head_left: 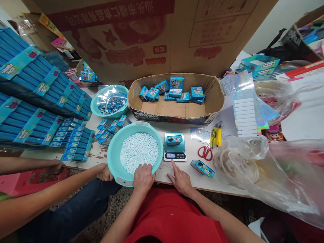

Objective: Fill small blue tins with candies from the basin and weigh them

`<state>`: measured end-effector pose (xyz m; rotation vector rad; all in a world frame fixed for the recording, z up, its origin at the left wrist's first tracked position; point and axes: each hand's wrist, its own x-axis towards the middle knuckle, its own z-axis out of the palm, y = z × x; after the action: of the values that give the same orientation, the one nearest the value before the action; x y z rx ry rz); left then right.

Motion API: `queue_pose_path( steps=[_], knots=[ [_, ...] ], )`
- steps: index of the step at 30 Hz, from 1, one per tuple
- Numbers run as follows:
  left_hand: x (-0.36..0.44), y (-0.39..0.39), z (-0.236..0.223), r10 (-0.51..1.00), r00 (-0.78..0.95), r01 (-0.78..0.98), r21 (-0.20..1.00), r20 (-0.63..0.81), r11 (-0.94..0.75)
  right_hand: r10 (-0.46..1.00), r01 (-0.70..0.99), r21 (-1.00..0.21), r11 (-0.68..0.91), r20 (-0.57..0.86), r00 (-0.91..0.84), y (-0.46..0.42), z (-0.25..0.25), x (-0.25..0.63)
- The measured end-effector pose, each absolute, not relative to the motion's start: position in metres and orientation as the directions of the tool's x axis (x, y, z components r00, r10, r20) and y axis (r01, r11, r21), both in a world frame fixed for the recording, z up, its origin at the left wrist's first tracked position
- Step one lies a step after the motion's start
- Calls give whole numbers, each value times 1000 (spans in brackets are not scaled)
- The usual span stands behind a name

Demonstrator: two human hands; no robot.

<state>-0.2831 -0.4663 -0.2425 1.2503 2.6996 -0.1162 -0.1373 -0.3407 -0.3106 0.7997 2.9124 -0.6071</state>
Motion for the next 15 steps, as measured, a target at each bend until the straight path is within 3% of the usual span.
queue_pose_path(
  steps=[6, 15],
  knots=[
    [-283, -467, -242, 753, -631, 768, -12, -185, 641, 497, 518, -342, 784, -153, -854, -342, -315, -136],
    [-283, -466, -243, 735, -642, 756, -18, -217, 655, 372, 316, -315, 895, 136, -918, -341, -339, -119]
  ],
)
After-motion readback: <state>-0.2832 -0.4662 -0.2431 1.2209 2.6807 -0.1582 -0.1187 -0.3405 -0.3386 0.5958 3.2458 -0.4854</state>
